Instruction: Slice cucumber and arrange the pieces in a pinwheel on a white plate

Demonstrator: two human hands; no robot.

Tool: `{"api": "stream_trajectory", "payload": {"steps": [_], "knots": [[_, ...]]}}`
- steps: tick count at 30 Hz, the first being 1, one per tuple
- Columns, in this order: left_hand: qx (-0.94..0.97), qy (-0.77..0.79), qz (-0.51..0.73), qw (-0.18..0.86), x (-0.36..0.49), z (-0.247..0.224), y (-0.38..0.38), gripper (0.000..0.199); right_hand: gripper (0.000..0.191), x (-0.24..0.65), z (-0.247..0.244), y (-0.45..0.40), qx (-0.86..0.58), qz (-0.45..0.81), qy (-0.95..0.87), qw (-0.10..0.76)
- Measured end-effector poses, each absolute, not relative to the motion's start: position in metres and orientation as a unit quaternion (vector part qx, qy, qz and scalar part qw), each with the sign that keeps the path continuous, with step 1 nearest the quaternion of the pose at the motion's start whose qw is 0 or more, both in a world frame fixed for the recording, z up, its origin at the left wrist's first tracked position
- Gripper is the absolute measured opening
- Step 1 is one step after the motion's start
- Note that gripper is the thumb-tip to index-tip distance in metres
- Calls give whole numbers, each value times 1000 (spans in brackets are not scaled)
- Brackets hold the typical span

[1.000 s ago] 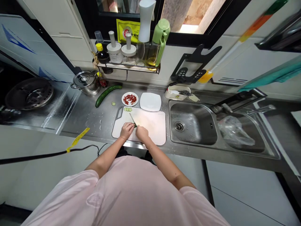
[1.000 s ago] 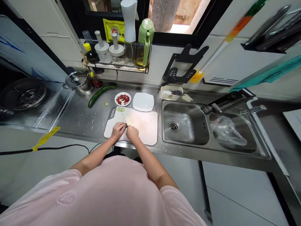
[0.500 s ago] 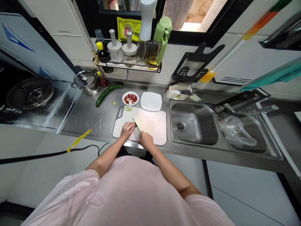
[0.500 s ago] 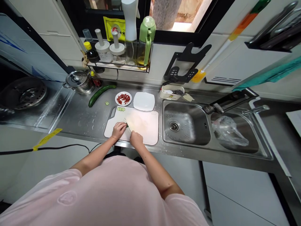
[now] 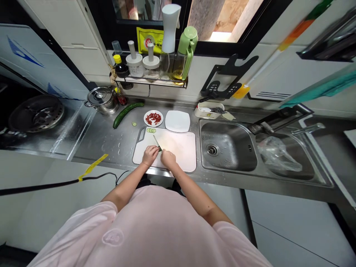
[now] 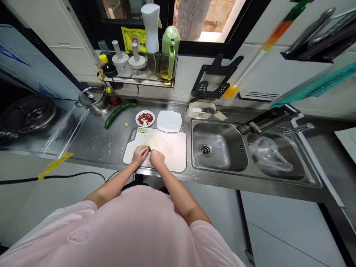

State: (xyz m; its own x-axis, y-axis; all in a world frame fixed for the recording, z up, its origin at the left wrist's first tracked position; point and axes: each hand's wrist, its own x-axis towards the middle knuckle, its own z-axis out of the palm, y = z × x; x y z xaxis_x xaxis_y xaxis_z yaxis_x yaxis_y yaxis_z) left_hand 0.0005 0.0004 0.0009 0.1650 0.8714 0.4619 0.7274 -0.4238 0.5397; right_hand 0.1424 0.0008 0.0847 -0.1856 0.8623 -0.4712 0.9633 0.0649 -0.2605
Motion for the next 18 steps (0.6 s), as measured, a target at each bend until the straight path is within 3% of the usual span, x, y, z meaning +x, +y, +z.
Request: {"api": "stream_trajectory", "payload": {"steps": [18], "knots": [[755,523,380,107,1,5,-1,20,23,169,88,-35,625,-267,723,123]]}}
